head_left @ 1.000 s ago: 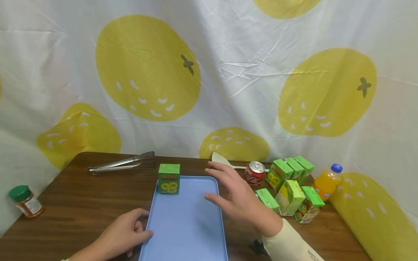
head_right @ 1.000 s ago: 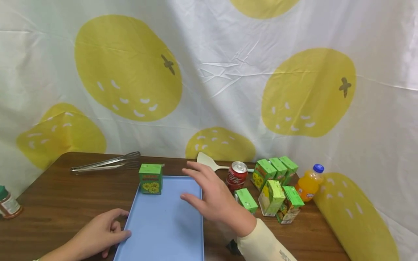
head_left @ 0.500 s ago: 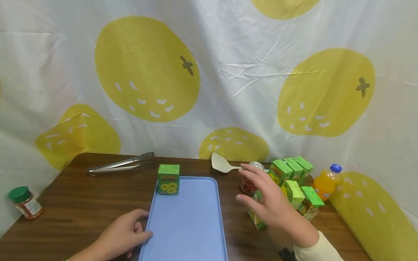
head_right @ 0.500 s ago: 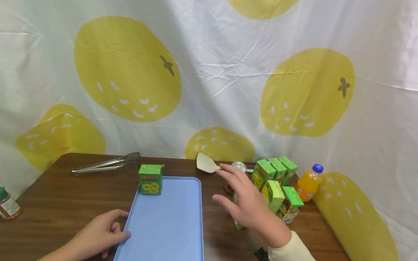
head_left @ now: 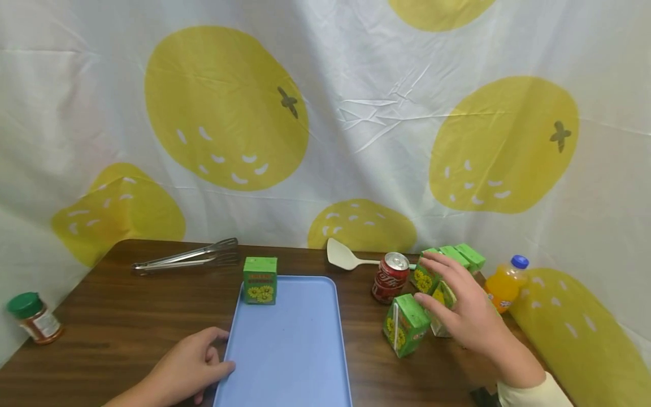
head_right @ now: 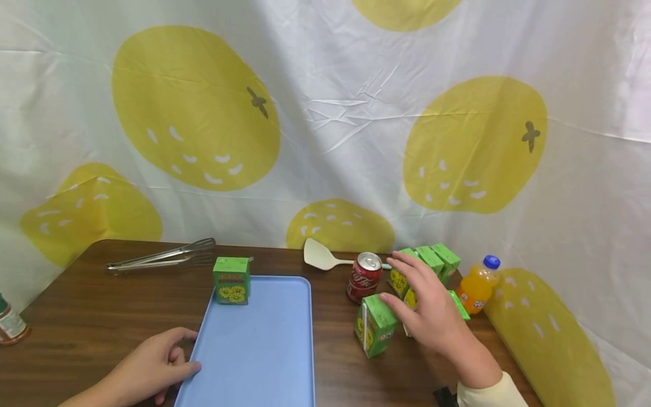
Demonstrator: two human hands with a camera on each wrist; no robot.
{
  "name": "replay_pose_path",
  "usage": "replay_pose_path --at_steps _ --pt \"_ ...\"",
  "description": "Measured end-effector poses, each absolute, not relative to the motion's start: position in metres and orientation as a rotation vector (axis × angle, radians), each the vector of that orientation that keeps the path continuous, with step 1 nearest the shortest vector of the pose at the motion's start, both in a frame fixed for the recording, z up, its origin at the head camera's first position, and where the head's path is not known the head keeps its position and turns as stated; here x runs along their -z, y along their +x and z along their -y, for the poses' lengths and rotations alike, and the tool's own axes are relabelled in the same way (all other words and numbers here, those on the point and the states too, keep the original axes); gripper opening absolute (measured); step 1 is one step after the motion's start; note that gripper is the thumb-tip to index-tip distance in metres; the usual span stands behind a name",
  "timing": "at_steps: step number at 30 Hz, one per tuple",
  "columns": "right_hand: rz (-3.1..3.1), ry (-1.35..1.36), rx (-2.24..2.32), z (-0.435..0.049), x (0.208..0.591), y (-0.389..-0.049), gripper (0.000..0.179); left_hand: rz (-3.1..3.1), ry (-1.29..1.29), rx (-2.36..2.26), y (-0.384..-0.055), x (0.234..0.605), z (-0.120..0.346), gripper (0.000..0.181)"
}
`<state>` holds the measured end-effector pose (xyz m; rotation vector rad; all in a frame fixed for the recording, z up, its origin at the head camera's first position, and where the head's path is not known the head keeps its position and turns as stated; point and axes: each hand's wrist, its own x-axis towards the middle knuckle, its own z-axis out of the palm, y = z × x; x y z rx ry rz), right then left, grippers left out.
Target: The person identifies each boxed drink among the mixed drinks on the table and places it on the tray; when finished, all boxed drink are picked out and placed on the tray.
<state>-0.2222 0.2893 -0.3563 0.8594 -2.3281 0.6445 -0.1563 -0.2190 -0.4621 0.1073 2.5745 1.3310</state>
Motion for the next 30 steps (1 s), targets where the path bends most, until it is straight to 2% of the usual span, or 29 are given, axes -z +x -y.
replay_pose_path --at_steps 13,30 --pt "2.442 0.709 -0.438 -0.324 0.36 -0.237 0.07 -2.563 0.169 -1.385 -0.155 0.463 0.22 0.068" --pt "2.699 0.559 -0.221 -0.338 0.367 -0.249 0.077 -2.559 0.165 -1.395 -0.157 0.467 0.222 0.067"
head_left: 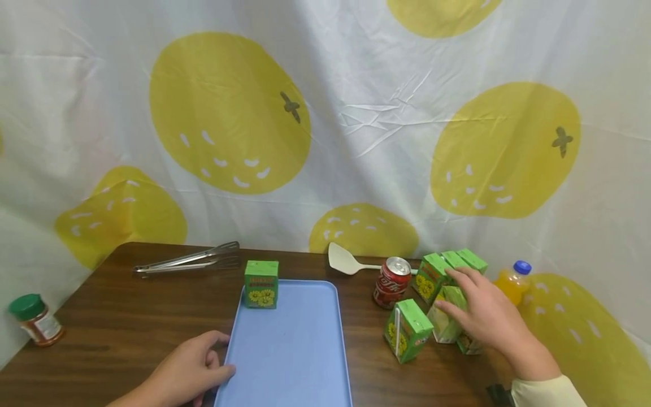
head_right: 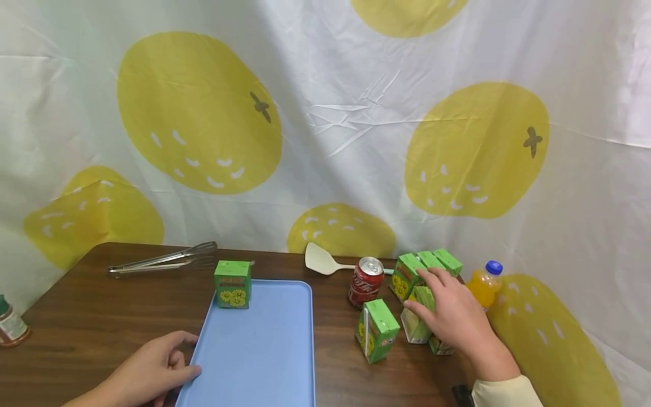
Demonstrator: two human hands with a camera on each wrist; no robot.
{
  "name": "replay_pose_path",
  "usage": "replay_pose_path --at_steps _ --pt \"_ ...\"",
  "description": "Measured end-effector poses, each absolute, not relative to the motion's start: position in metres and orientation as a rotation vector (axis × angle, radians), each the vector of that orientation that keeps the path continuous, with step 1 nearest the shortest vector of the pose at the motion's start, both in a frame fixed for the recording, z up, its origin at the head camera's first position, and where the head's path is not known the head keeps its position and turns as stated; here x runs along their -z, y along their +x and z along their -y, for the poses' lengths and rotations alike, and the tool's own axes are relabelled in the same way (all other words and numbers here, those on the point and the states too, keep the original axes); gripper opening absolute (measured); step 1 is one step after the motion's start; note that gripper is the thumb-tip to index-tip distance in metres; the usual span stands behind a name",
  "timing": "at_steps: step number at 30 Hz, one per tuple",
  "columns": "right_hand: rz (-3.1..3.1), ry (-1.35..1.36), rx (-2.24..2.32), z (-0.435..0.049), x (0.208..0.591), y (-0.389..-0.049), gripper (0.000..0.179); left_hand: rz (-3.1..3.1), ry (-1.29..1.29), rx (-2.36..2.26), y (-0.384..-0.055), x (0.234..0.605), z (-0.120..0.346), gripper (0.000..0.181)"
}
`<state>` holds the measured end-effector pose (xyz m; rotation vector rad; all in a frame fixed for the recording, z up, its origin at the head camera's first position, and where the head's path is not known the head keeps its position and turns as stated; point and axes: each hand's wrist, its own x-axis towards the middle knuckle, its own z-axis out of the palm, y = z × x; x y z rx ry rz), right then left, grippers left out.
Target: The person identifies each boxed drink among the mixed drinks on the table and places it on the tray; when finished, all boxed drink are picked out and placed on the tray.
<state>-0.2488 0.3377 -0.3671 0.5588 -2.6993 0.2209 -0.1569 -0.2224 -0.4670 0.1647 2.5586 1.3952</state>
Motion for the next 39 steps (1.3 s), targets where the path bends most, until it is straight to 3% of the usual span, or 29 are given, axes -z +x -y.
replay_pose_path --at_steps 15,39 --pt "2.921 0.401 -0.138 -0.3381 0.3667 -0.2452 0.101 -2.557 0.12 -1.369 -0.1585 0.4676 0.2219 0.068" --pt "2.849 0.478 -0.091 -0.3332 0.3721 -0.2452 0.083 -2.544 0.137 -1.388 -0.1602 0.4691 0.2227 0.069"
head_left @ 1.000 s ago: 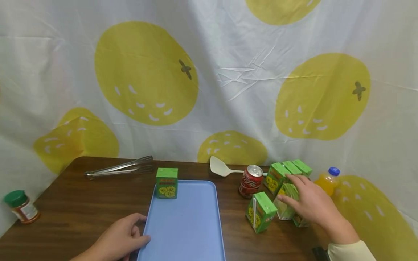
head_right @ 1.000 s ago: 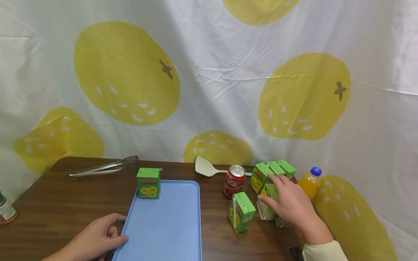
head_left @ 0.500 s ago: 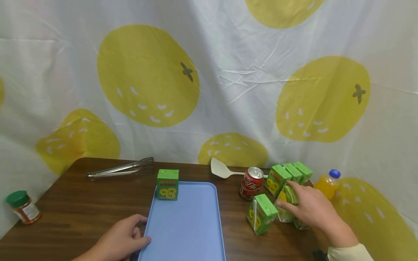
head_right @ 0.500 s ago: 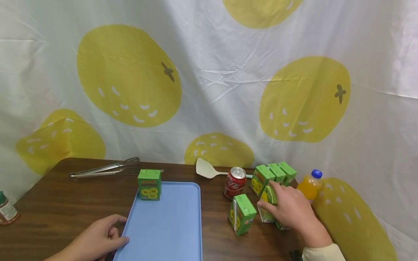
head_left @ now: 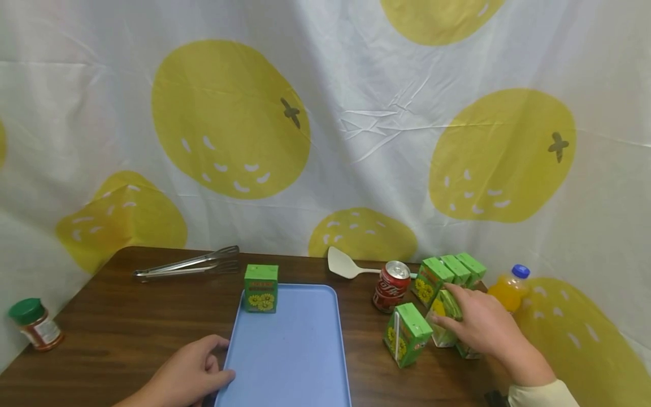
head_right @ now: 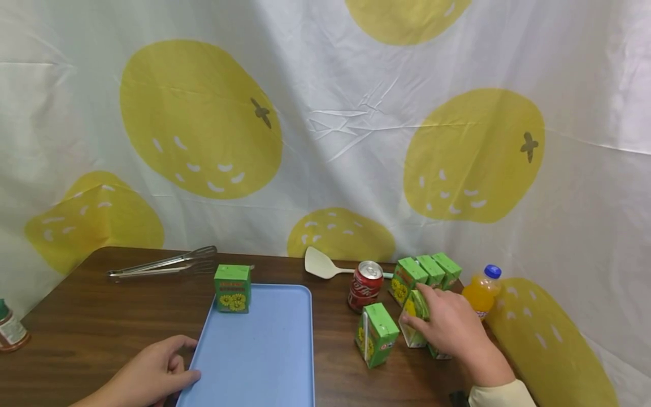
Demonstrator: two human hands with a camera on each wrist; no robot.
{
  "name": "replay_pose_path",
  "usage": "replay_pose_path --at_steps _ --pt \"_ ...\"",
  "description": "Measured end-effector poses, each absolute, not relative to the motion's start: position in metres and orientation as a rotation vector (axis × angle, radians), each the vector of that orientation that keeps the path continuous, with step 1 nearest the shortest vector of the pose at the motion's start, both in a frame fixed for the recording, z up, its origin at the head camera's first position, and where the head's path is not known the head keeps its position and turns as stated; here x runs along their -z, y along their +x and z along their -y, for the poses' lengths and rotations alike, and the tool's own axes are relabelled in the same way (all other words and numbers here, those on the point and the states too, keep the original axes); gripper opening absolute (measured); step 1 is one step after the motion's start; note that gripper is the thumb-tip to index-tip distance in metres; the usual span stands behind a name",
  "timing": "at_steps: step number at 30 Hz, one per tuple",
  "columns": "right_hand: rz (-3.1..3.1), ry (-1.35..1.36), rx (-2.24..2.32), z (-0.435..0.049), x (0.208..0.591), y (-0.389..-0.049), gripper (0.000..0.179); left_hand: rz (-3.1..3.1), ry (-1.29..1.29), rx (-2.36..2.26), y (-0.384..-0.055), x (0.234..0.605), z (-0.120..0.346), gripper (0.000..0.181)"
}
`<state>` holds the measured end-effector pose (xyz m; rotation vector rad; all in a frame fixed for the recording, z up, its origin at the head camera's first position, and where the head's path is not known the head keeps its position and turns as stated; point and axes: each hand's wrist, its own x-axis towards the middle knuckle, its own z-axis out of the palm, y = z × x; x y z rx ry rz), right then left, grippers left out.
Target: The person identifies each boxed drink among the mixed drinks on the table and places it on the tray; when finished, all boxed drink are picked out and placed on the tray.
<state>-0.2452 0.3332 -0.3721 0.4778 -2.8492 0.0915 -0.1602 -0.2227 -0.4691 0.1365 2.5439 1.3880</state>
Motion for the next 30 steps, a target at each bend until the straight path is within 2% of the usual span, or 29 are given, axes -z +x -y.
replay_pose_path --at_steps 8,20,30 --pt "2.8 0.567 -0.129 -0.3336 0.3768 -0.2472 0.075 -2.554 0.139 -1.372 -0.1606 0.4689 0.2224 0.069" --pt "2.798 0.627 -0.205 -0.332 0.3773 -0.2478 0.082 -2.545 0.133 -1.376 -0.1609 0.4695 0.2224 0.069" --pt "2.851 0.608 -0.218 -0.3261 0.3742 -0.244 0.076 -2.536 0.136 -1.389 -0.1608 0.4697 0.2227 0.07"
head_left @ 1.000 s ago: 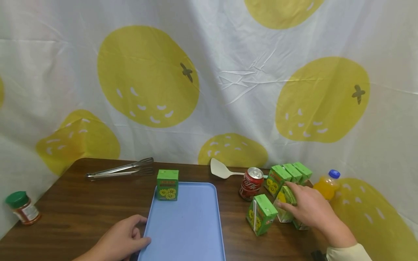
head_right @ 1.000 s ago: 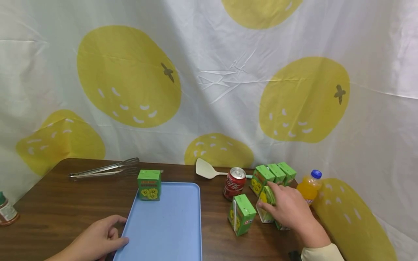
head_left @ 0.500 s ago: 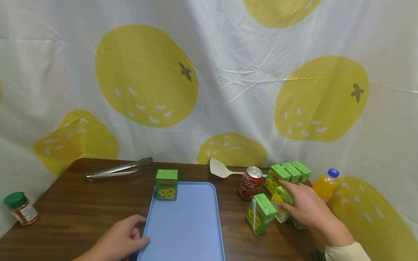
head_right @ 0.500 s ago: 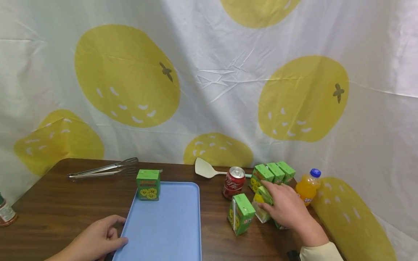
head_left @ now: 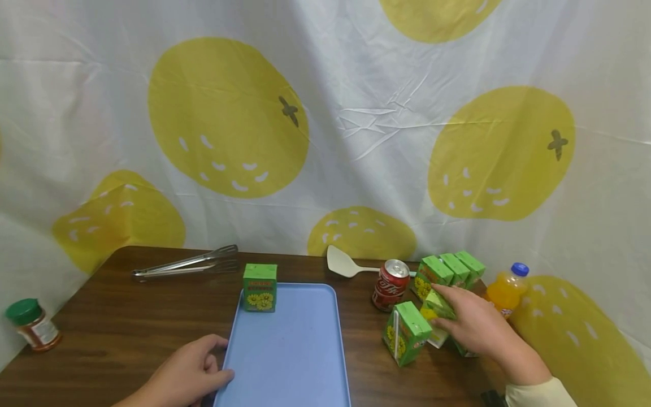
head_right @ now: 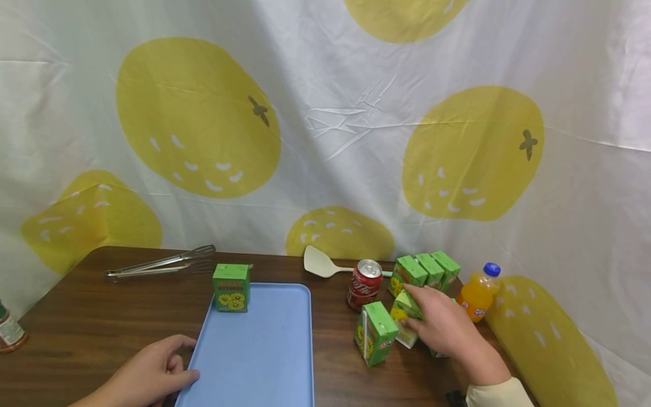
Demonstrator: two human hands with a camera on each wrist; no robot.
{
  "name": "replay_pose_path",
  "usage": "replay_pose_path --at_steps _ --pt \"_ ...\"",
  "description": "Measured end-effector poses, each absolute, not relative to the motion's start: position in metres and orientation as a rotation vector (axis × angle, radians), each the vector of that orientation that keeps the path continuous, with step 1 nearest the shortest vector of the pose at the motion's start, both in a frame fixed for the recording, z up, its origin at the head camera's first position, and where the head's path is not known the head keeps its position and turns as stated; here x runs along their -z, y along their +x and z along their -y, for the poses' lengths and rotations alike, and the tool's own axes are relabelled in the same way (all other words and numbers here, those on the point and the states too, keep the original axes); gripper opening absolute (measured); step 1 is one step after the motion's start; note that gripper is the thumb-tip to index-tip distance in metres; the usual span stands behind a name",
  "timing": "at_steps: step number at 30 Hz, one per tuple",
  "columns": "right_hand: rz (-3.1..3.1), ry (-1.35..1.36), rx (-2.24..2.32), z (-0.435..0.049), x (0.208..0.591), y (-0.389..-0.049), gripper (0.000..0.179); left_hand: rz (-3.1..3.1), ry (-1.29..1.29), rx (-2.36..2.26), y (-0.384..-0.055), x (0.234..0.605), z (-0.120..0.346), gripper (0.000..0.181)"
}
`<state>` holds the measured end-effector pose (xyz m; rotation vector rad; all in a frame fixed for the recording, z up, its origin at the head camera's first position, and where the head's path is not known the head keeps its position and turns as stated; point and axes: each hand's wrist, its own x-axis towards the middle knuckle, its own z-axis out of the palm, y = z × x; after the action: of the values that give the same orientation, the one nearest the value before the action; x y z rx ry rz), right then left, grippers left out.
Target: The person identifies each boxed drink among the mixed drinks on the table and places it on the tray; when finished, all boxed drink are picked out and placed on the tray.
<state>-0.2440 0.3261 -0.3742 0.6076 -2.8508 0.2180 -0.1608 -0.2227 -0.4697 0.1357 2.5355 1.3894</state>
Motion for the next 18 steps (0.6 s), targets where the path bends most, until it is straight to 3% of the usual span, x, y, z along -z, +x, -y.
replay_pose_path --at_steps 18 --pt "2.804 0.677 -0.261 -0.3203 0.373 -0.2388 0.068 -2.559 0.089 -1.355 -0.159 0.4656 0.22 0.068"
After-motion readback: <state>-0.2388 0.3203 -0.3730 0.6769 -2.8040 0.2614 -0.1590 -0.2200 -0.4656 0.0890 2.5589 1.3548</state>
